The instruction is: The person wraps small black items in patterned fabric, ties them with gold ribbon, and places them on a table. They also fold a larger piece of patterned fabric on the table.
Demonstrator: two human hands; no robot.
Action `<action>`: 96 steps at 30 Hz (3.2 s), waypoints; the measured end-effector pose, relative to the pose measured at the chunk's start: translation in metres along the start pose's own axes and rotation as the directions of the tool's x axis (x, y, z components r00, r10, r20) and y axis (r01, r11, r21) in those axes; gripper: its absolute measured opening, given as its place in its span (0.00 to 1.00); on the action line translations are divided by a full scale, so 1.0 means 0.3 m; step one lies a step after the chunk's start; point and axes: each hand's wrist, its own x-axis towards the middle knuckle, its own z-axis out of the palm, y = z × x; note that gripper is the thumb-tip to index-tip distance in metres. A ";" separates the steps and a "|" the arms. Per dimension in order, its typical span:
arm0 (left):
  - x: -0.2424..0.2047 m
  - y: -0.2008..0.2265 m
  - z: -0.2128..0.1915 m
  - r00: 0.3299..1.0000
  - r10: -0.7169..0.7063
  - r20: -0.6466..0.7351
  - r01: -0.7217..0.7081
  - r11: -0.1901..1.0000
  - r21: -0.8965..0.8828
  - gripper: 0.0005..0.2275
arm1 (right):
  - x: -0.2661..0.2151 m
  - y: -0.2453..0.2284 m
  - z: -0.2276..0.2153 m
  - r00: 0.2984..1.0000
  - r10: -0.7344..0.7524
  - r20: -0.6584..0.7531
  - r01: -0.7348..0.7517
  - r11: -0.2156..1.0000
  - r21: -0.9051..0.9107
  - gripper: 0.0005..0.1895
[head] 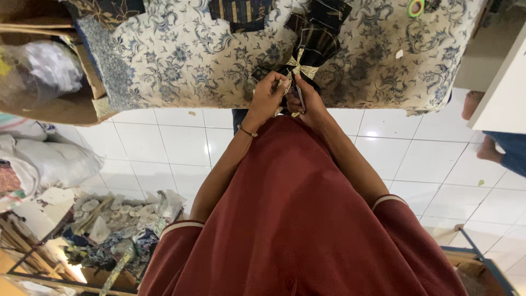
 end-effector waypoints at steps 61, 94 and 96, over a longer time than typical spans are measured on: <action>0.003 -0.007 -0.053 0.941 -0.208 0.267 0.305 0.862 -0.405 0.08 | -0.026 0.043 -0.018 0.996 -0.058 0.064 0.063 0.995 -0.074 0.23; -0.006 0.005 -0.060 0.904 -0.222 0.367 0.378 0.815 -0.439 0.07 | -0.019 0.057 -0.036 0.997 -0.079 0.001 0.079 0.995 -0.057 0.24; -0.008 0.014 -0.062 0.887 -0.277 0.370 0.433 0.777 -0.457 0.04 | -0.023 0.036 -0.036 0.996 -0.084 0.035 0.085 0.995 -0.049 0.23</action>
